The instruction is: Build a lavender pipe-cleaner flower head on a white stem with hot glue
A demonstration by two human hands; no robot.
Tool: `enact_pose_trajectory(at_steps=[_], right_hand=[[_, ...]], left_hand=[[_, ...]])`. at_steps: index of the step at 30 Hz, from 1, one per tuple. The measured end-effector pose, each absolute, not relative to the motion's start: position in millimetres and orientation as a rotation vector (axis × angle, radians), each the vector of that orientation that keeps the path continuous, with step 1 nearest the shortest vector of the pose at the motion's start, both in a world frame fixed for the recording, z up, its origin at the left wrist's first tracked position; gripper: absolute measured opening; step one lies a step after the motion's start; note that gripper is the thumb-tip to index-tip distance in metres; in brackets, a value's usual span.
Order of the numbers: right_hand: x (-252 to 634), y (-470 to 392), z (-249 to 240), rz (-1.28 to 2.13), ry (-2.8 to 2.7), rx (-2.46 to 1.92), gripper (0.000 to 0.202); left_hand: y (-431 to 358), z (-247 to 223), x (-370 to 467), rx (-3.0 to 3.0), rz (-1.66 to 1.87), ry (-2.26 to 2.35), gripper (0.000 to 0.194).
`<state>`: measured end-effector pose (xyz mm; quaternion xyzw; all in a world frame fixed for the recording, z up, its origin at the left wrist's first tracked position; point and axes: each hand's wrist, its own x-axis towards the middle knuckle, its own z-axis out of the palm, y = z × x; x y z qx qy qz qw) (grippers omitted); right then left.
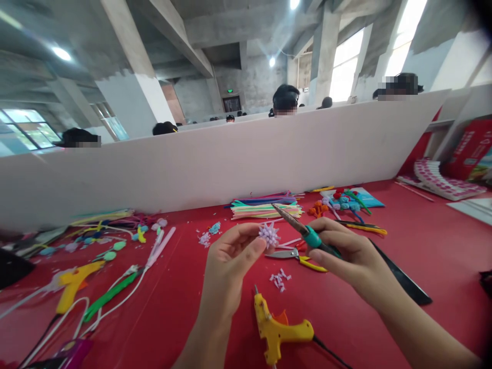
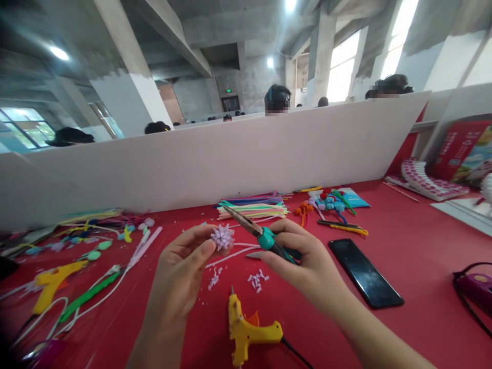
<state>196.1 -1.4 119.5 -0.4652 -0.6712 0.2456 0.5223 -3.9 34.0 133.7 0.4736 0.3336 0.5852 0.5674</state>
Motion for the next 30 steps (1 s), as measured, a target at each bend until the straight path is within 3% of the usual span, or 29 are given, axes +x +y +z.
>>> enact_pose_trajectory(at_steps=[4,8,13,30], right_hand=[[201.5,1.7,112.7,0.342,-1.740,-1.156,0.011],[207.7,5.7,103.2,0.186,-1.848,-1.163,0.003],[211.5,10.5,95.5,-0.044,-1.947,-1.127,0.015],[208.0,15.0,95.0,-0.084,-1.963,-1.113,0.011]], left_hand=[[43.9,124.8,-5.3,1.083,1.353,0.780,0.027],[55.7,120.7,-5.4,1.075,1.374,0.808,0.020],[62.9,119.4,-8.7,1.118,1.421,0.806,0.015],[57.3,118.3,-4.3,1.240,1.493,0.907,0.015]])
